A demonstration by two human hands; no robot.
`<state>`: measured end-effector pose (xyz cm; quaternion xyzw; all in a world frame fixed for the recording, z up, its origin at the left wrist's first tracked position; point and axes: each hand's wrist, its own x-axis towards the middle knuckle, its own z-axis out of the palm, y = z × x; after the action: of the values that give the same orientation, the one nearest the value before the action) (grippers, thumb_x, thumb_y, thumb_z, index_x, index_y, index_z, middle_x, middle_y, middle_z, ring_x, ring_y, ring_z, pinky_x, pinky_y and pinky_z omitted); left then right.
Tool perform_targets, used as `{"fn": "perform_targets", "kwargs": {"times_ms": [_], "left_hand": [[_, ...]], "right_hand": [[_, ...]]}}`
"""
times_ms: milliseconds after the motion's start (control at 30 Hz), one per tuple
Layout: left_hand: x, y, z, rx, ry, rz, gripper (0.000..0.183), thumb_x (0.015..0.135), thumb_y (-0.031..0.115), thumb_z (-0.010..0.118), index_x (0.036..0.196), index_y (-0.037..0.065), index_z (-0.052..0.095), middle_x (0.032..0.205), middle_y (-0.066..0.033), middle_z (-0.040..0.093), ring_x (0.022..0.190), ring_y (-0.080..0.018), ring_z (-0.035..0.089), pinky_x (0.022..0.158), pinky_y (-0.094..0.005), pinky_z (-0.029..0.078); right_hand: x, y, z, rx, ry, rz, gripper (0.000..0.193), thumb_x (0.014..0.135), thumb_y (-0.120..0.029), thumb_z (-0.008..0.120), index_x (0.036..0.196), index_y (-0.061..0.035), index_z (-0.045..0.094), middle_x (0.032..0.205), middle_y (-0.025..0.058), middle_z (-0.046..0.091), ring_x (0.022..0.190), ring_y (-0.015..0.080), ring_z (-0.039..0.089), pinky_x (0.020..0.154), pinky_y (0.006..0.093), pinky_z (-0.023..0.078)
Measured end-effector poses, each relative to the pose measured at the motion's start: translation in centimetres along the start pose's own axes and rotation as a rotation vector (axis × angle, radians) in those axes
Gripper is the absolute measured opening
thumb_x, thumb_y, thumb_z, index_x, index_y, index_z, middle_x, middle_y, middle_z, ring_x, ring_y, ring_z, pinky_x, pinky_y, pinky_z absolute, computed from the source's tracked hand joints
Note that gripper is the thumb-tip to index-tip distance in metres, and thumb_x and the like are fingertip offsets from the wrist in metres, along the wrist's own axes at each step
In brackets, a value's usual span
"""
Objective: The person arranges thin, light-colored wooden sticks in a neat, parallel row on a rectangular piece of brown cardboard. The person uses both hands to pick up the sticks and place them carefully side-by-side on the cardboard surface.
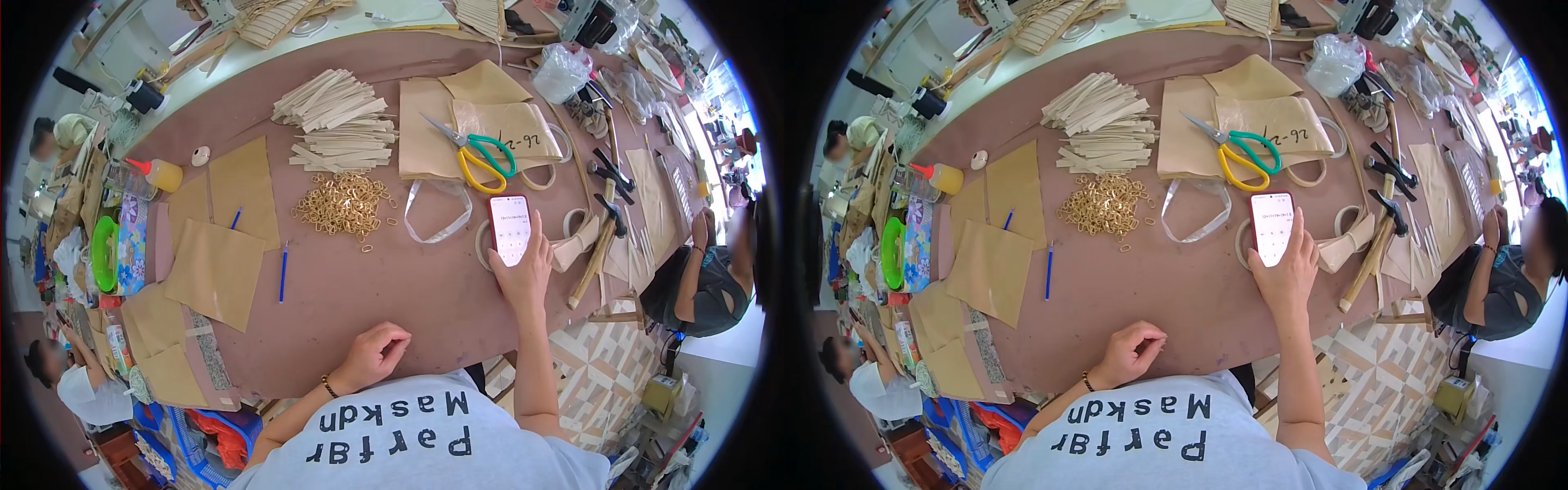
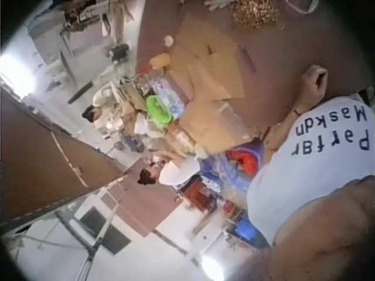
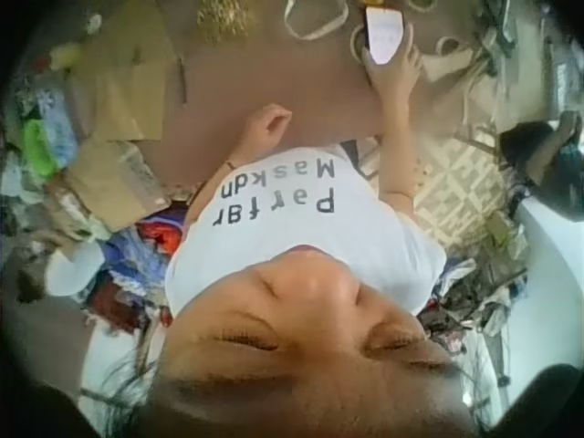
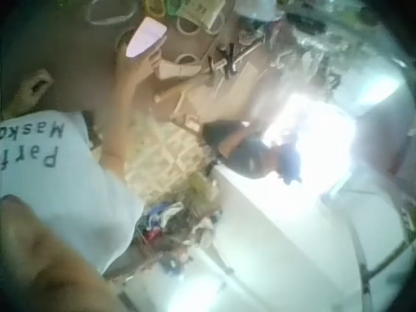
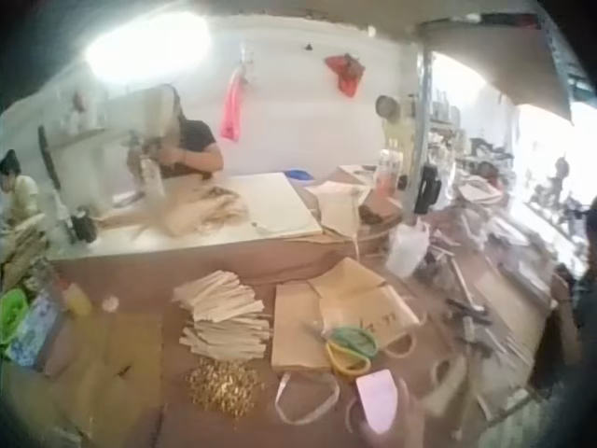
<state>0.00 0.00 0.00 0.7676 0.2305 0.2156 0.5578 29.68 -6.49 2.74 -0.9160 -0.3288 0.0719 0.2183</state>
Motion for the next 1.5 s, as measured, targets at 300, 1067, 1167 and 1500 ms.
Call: {"fn": "perform_targets", "kwargs": {"times_ms": [300,1067,1167,1500], "left_hand": [[0.0,-0.1,-0.8,-0.032,-0.036,0.036,0.016,0.090,-0.003,0.071,0.104,0.002,0.066,0.096,-0.0106,0.069,0.079,-0.0189,0.069,0.067,-0.0285,0.057],[0.1,-5.3,-12.8,0.834,0.683,-0.211,0.020,0.085,0.011,0.076,0.093,0.006,0.058,0.097,-0.0093,0.056,0.094,-0.0324,0.054,0.082,-0.0440,0.042],[0.2,-5.4,-12.5,0.845,0.689,-0.221,0.018,0.085,0.009,0.075,0.090,0.007,0.057,0.097,-0.0087,0.057,0.093,-0.0319,0.055,0.082,-0.0436,0.043],[-0.8,-3.3,-13.2,0.573,0.761,-0.088,0.023,0.085,0.005,0.073,0.102,0.003,0.059,0.111,-0.0146,0.059,0.106,-0.0356,0.057,0.091,-0.0448,0.046]], "right_hand": [[-0.5,-2.6,-0.4,-0.080,0.102,-0.087,0.109,0.071,-0.027,0.080,0.161,-0.0132,0.020,0.152,0.0284,0.037,0.137,0.0469,0.042,0.112,0.0535,0.038],[-0.6,-7.5,4.2,0.052,-0.048,-0.550,0.057,0.087,-0.020,0.075,0.139,-0.0071,0.055,0.147,0.0190,0.050,0.133,0.0404,0.048,0.111,0.0534,0.036],[-2.4,-11.5,7.1,0.316,-0.241,-0.714,0.049,0.087,-0.015,0.076,0.131,-0.0029,0.060,0.137,0.0187,0.059,0.127,0.0385,0.054,0.107,0.0489,0.042],[-6.3,-26.8,18.4,1.111,-1.067,-0.228,0.036,0.106,-0.030,0.055,0.108,0.0045,0.066,0.096,0.0097,0.071,0.094,0.0160,0.069,0.076,0.0349,0.055]]}}
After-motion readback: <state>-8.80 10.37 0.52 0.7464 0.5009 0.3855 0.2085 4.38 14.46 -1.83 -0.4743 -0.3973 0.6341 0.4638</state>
